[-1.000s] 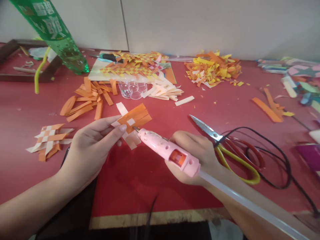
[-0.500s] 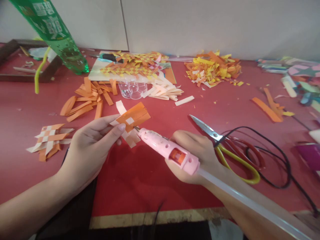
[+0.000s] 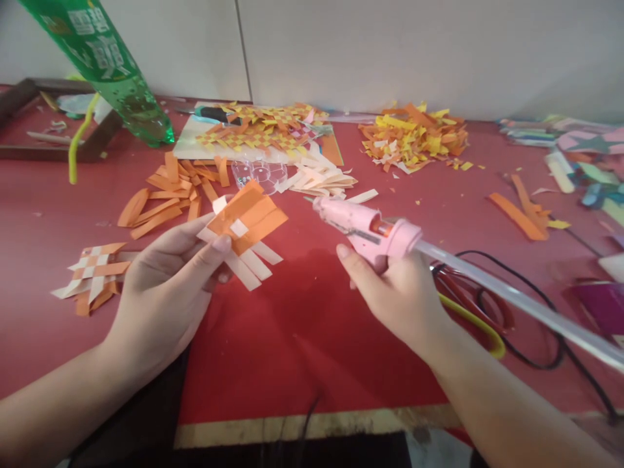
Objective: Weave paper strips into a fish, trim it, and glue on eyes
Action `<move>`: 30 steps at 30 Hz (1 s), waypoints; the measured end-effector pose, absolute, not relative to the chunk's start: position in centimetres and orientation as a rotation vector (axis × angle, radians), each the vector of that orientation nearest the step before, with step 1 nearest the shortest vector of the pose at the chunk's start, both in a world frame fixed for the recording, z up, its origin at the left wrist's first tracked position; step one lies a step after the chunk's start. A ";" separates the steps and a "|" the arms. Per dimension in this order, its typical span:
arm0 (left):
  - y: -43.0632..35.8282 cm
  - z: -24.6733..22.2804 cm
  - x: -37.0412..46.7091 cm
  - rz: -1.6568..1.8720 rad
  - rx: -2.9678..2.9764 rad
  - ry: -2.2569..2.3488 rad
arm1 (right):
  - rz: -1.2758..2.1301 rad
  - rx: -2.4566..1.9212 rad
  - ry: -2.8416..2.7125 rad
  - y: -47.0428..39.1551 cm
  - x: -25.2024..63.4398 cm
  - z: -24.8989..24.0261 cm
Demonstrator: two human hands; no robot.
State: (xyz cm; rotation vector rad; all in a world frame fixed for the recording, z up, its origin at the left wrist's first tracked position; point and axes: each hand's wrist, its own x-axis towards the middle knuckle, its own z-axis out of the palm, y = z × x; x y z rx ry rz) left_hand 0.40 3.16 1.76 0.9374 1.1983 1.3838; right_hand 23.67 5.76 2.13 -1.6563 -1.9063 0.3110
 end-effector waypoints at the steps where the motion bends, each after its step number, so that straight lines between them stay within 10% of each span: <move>1: 3.2 1.7 0.4 1.373 0.924 1.187 | 0.413 -1.737 -1.851 6.0 23.7 2.4; 30: 2.2 2.9 0.9 0.626 1.064 0.935 | 0.302 -2.003 -1.799 8.2 24.3 0.4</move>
